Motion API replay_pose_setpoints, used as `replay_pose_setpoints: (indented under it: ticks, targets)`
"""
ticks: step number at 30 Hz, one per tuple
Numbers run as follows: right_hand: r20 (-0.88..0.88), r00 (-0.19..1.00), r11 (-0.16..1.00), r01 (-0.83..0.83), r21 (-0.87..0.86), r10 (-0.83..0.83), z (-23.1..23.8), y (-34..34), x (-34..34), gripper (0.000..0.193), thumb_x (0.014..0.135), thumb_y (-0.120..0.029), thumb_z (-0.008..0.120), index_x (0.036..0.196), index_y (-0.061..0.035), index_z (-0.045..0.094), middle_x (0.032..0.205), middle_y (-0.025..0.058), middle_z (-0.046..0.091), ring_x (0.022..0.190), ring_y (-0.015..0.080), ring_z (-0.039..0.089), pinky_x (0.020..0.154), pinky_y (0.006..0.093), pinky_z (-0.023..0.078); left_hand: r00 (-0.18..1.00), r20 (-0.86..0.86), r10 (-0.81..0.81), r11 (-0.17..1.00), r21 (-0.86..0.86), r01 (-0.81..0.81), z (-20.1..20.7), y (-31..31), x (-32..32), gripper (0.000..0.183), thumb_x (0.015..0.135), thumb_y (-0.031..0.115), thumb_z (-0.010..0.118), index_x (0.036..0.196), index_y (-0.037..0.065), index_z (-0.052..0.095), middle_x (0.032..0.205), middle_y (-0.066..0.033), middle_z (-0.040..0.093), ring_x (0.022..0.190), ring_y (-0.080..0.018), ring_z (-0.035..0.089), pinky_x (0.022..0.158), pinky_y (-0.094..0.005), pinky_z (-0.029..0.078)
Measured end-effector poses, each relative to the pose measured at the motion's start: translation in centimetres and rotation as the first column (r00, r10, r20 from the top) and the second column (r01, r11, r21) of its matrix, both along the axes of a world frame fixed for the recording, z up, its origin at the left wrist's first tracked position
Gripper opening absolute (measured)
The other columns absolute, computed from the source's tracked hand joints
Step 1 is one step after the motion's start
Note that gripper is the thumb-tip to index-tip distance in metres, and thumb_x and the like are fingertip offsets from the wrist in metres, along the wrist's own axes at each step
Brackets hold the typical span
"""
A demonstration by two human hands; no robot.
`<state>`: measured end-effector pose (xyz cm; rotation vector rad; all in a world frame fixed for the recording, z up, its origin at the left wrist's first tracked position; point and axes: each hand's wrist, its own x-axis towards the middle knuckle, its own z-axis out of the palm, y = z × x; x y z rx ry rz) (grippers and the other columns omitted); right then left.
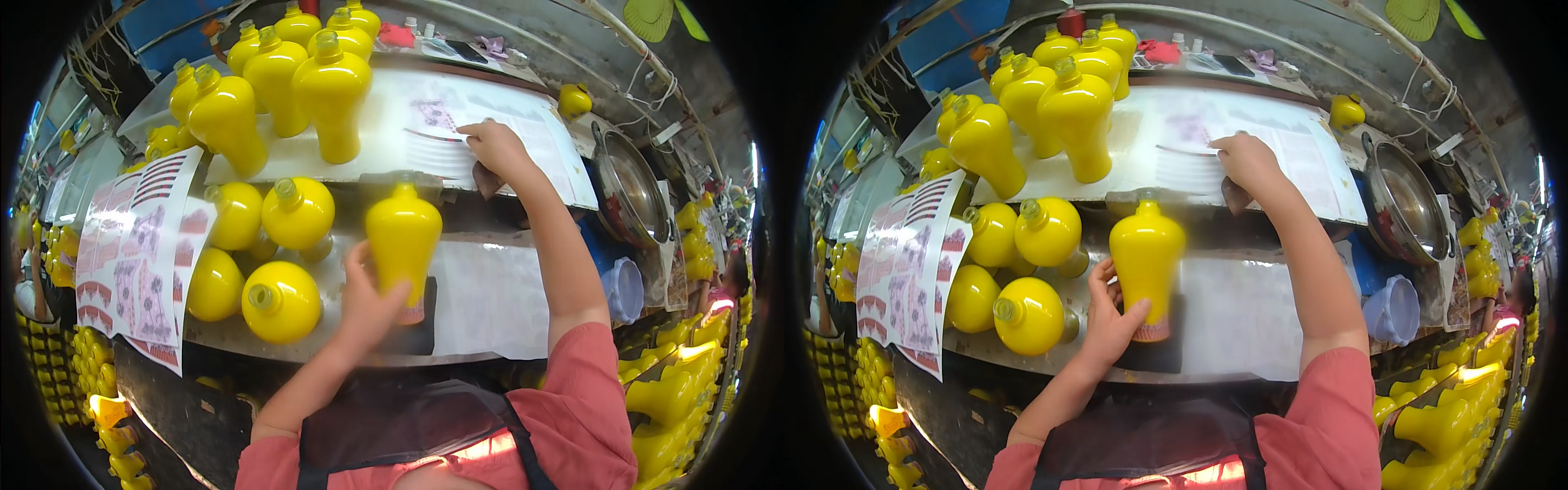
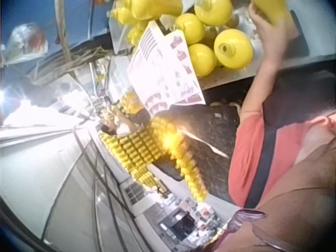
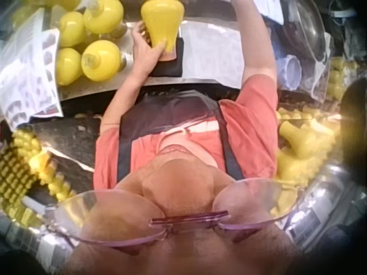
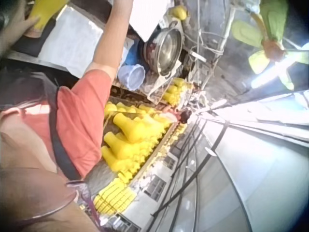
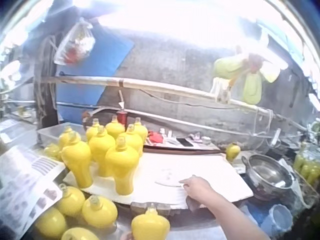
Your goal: The person applies printed labels to yellow plastic bottles, smoothing each label around the curved surface and then placing the labeled bottles on a nearby table. The person handles the bottles one at a time, repeating the labeling process for multiple units.
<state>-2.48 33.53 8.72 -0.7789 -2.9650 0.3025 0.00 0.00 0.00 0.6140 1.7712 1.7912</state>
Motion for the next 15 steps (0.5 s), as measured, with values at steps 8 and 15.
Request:
replay_pose_setpoints:
  ticks: [8,15]
  targets:
    - [0.172,0.985,0.946,-0.030,0.322,-0.027,-2.8,2.3,-2.8,0.033,0.098,-0.016,0.052,0.122,-0.0163,0.073,0.109,0.0179,0.071,0.101,0.0354,0.070,0.085,0.0451,0.057,0.999,0.019,-0.039,0.996,-0.074,0.040,0.5,-1.7,0.4,0.087,0.085,0.005,0.071,0.152,0.001,0.016,0.148,-0.0208,0.033,0.133,-0.0292,0.050,0.111,-0.0442,0.041]
    - [0.285,0.950,0.973,0.066,0.222,-0.130,0.0,0.1,4.9,0.047,0.035,-0.003,0.096,0.079,-0.0044,0.078,0.089,0.0198,0.075,0.088,0.0320,0.075,0.077,0.0395,0.059,0.994,0.042,-0.096,0.991,0.100,0.092,-0.9,-2.7,0.0,0.087,0.086,0.008,0.063,0.158,0.009,0.013,0.155,-0.0165,0.028,0.142,-0.0318,0.039,0.116,-0.0454,0.034]
